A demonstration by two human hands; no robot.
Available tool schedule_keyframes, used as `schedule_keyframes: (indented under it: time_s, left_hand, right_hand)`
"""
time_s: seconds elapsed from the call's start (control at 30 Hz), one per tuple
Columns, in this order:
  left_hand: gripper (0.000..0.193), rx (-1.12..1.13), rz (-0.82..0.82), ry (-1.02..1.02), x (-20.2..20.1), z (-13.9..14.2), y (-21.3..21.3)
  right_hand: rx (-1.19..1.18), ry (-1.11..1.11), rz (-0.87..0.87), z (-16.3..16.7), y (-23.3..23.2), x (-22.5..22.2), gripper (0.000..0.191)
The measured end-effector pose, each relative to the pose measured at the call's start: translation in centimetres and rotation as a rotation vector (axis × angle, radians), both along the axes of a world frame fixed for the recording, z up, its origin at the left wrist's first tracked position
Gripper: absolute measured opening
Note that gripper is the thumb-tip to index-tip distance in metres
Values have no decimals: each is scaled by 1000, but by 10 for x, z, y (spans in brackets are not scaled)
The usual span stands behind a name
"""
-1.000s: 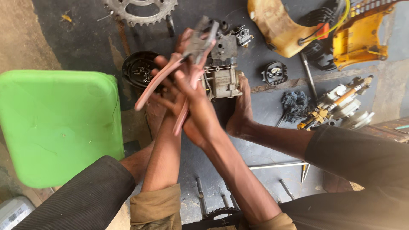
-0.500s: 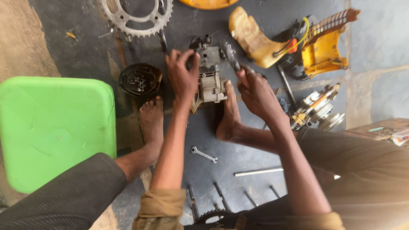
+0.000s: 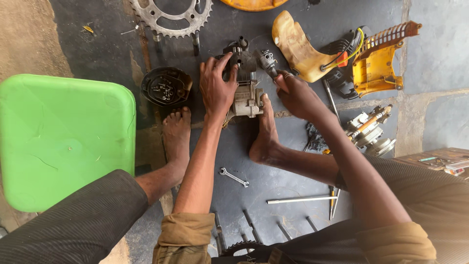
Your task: The person works on a disassembled engine block on the floor, using pliers to remove a hose and then attaching a carburetor. They manipulate various small engine parts and tools while sitting barefoot.
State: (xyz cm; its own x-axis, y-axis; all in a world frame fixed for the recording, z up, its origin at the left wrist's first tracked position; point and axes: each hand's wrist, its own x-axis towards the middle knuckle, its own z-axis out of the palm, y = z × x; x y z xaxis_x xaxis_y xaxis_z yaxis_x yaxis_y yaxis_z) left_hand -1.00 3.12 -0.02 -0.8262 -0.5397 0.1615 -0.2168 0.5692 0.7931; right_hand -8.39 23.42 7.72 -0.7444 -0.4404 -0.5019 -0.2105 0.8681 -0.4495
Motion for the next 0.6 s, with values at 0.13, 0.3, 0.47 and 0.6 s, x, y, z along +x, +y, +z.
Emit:
schedule_keyframes:
  time_s: [0.13,0.3,0.47,0.6]
  left_hand:
    - [38,-10,-10,-22,-2,-6,0]
    - [38,-1,-23,-30,-2,-8,2]
    - [40,9,-23,-27,-1,-10,1]
    - [44,18,-17,3,0,-12,2]
  right_hand:
    - [-238,-522,-367,10,-8,-11,47]
    - [-318,-795,-473,27,-23,-12,53]
    - [-383,-986,-418,21,-34,-22,53]
    - [-480,-1132,-290,6,-31,-40,50]
